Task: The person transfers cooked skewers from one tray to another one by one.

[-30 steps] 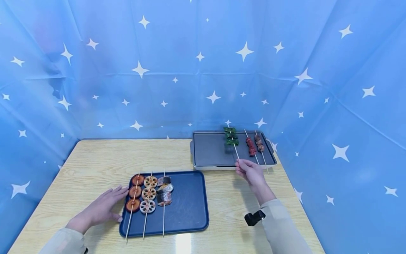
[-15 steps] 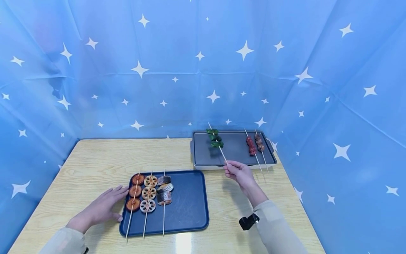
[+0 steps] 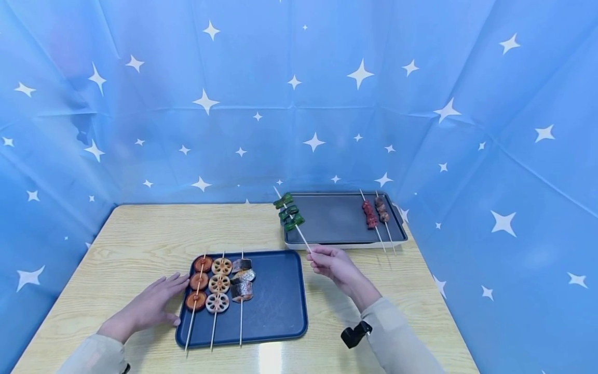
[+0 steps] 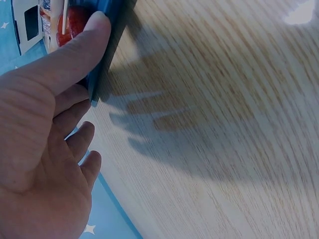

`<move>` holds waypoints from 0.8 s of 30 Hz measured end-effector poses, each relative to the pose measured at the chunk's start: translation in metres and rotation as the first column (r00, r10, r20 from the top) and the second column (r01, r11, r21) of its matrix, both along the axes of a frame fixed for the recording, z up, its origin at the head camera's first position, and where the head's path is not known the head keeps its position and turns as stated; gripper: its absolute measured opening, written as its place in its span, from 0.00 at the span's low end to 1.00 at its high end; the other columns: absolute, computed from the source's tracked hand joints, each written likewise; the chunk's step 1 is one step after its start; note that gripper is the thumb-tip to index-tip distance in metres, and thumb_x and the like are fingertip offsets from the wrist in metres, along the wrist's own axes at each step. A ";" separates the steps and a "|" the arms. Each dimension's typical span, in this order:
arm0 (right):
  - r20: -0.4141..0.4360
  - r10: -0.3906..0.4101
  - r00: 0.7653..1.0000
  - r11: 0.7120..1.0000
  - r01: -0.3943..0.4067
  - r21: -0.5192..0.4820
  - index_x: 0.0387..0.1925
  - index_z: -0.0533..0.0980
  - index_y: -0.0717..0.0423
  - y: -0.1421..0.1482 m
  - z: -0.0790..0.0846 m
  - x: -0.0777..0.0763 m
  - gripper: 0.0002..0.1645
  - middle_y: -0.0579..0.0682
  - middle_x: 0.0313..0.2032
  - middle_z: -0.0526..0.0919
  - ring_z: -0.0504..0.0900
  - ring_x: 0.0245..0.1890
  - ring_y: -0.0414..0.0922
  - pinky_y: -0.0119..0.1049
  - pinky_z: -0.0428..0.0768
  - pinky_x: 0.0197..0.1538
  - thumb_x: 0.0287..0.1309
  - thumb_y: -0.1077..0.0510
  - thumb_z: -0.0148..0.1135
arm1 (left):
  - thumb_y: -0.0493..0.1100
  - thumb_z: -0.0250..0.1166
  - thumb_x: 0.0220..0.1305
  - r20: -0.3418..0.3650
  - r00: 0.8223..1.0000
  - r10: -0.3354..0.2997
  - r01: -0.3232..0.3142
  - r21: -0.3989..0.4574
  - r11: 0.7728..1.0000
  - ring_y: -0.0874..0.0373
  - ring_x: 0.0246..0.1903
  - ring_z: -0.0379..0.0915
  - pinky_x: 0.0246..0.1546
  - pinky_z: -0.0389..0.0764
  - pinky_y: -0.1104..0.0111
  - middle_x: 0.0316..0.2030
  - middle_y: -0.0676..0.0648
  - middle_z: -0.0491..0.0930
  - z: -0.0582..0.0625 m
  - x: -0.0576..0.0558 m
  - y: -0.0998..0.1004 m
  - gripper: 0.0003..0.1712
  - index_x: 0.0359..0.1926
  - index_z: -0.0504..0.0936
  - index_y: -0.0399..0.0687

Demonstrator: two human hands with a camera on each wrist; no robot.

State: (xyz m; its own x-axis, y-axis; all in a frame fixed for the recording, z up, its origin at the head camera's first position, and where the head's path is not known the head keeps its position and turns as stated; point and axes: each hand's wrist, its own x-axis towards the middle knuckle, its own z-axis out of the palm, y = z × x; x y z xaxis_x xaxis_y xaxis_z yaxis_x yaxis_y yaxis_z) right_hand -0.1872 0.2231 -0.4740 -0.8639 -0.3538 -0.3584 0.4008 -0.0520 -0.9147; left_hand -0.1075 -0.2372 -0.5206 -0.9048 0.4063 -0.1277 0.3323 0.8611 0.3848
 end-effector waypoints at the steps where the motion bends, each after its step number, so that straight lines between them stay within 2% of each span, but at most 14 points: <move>1: 0.005 0.010 1.000 1.000 -0.010 0.002 0.52 0.76 0.58 -0.003 0.000 0.001 0.15 0.41 0.39 0.86 0.81 0.33 0.33 0.25 0.83 0.40 0.66 0.59 0.58 | 0.49 0.79 0.38 0.000 1.000 0.000 0.000 0.000 1.000 0.35 0.71 0.56 0.71 0.54 0.40 0.69 0.37 0.66 0.000 0.000 0.000 0.52 0.64 0.71 0.33; 3: 0.015 0.031 0.999 1.000 -0.031 0.002 0.51 0.77 0.55 -0.008 0.000 0.004 0.13 0.40 0.39 0.86 0.80 0.32 0.33 0.24 0.82 0.39 0.66 0.59 0.58 | 0.49 0.79 0.38 0.000 1.000 0.002 -0.002 -0.001 1.000 0.35 0.71 0.56 0.72 0.54 0.40 0.69 0.37 0.66 -0.001 0.000 0.000 0.52 0.64 0.71 0.33; 6: 0.022 0.065 0.998 0.998 -0.065 0.002 0.53 0.77 0.56 -0.014 0.000 0.007 0.15 0.39 0.39 0.86 0.78 0.34 0.34 0.25 0.80 0.40 0.66 0.58 0.58 | 0.49 0.79 0.38 0.000 1.000 0.004 -0.004 -0.003 1.000 0.35 0.71 0.56 0.72 0.54 0.40 0.69 0.37 0.66 -0.002 0.000 0.000 0.52 0.64 0.71 0.33; 10: 0.015 0.095 0.995 0.995 -0.095 0.042 0.56 0.75 0.62 -0.021 -0.002 0.009 0.21 0.40 0.40 0.87 0.79 0.37 0.34 0.27 0.79 0.42 0.65 0.56 0.60 | 0.49 0.79 0.38 0.001 1.000 0.006 -0.006 -0.002 1.000 0.35 0.71 0.56 0.72 0.54 0.40 0.69 0.37 0.66 -0.002 0.000 0.000 0.51 0.65 0.70 0.33; 13: 0.002 0.122 0.993 0.989 -0.122 0.086 0.53 0.77 0.60 -0.026 -0.004 0.011 0.19 0.40 0.39 0.87 0.81 0.39 0.34 0.29 0.80 0.44 0.64 0.55 0.61 | 0.49 0.79 0.38 0.004 1.000 0.007 -0.007 -0.003 1.000 0.35 0.71 0.56 0.72 0.54 0.40 0.69 0.37 0.66 -0.001 0.000 0.000 0.52 0.65 0.70 0.33; 16: -0.007 0.149 0.989 0.982 -0.147 0.119 0.50 0.79 0.59 -0.029 -0.006 0.013 0.16 0.41 0.39 0.87 0.80 0.36 0.35 0.30 0.80 0.44 0.63 0.56 0.62 | 0.49 0.79 0.38 0.008 1.000 0.007 -0.007 -0.001 1.000 0.34 0.70 0.55 0.72 0.54 0.40 0.69 0.36 0.66 0.000 0.000 0.001 0.52 0.65 0.70 0.33; 24: -0.043 0.204 0.978 0.952 -0.188 0.239 0.52 0.76 0.70 -0.040 -0.010 0.023 0.23 0.49 0.40 0.88 0.81 0.33 0.35 0.28 0.82 0.39 0.61 0.57 0.63 | 0.49 0.78 0.38 -0.010 1.000 -0.002 0.002 -0.002 1.000 0.35 0.70 0.56 0.71 0.54 0.40 0.69 0.37 0.66 0.000 0.001 0.001 0.52 0.65 0.70 0.33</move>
State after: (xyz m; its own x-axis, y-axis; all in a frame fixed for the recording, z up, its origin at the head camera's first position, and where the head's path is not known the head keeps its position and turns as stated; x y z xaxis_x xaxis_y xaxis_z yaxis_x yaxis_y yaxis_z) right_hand -0.1638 0.1833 -0.4839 -0.8104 -0.4323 -0.3954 0.3198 0.2391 -0.9168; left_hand -0.1068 -0.2364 -0.5207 -0.9054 0.4074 -0.1197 0.3374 0.8614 0.3797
